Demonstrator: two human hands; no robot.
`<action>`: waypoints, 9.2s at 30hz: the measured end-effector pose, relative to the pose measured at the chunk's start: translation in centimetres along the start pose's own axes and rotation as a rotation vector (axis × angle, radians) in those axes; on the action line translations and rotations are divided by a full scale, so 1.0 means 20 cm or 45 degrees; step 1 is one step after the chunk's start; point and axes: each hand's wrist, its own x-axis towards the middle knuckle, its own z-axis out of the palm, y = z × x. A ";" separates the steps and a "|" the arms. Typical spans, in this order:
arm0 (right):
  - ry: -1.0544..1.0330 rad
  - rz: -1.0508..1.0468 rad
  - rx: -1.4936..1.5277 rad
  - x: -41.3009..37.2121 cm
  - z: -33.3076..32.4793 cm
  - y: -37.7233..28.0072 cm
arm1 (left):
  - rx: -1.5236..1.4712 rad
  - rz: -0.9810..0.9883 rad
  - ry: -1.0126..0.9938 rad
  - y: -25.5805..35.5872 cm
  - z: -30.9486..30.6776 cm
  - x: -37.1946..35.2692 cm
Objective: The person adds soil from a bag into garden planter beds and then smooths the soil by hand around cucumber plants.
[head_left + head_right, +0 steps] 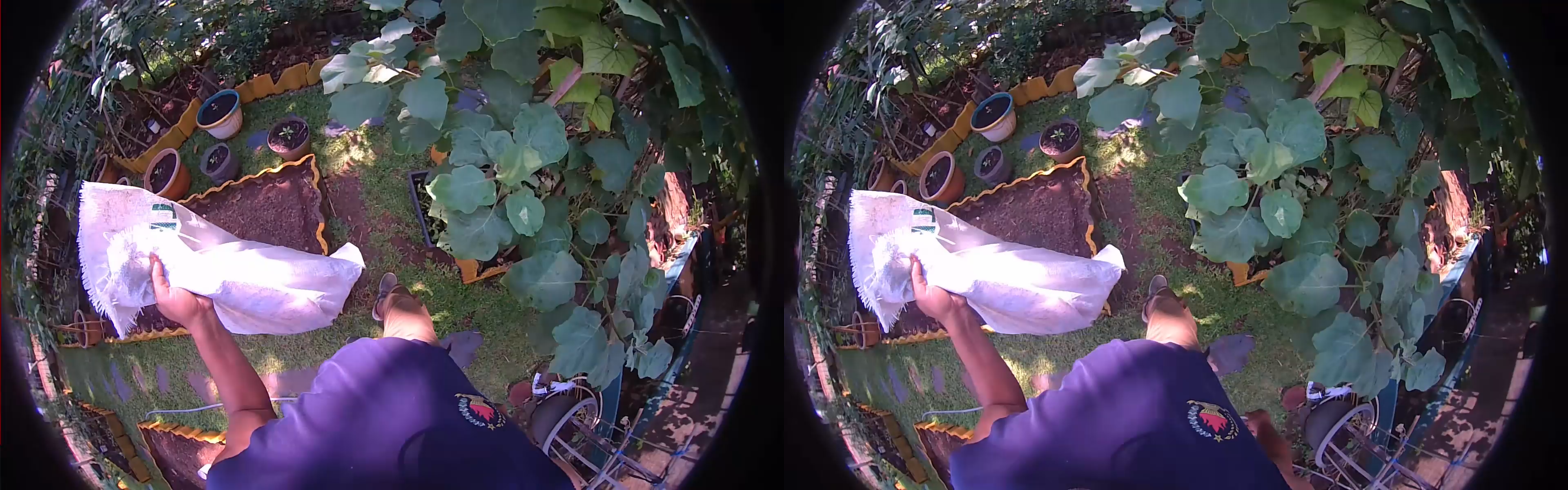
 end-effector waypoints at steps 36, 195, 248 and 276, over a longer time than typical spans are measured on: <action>0.685 0.229 0.299 0.67 -0.86 -2.81 | -0.226 -0.508 -0.696 -2.39 2.87 1.30; 1.187 1.645 2.214 4.84 -0.01 -5.85 | 1.154 -0.244 -4.055 -7.66 4.05 -1.07; 1.236 1.168 3.138 3.22 -0.49 -7.28 | 1.249 -0.581 -4.833 -6.21 4.00 -0.84; 0.661 1.980 2.596 4.55 0.47 -6.84 | -0.296 1.902 -4.551 -6.67 4.15 -1.27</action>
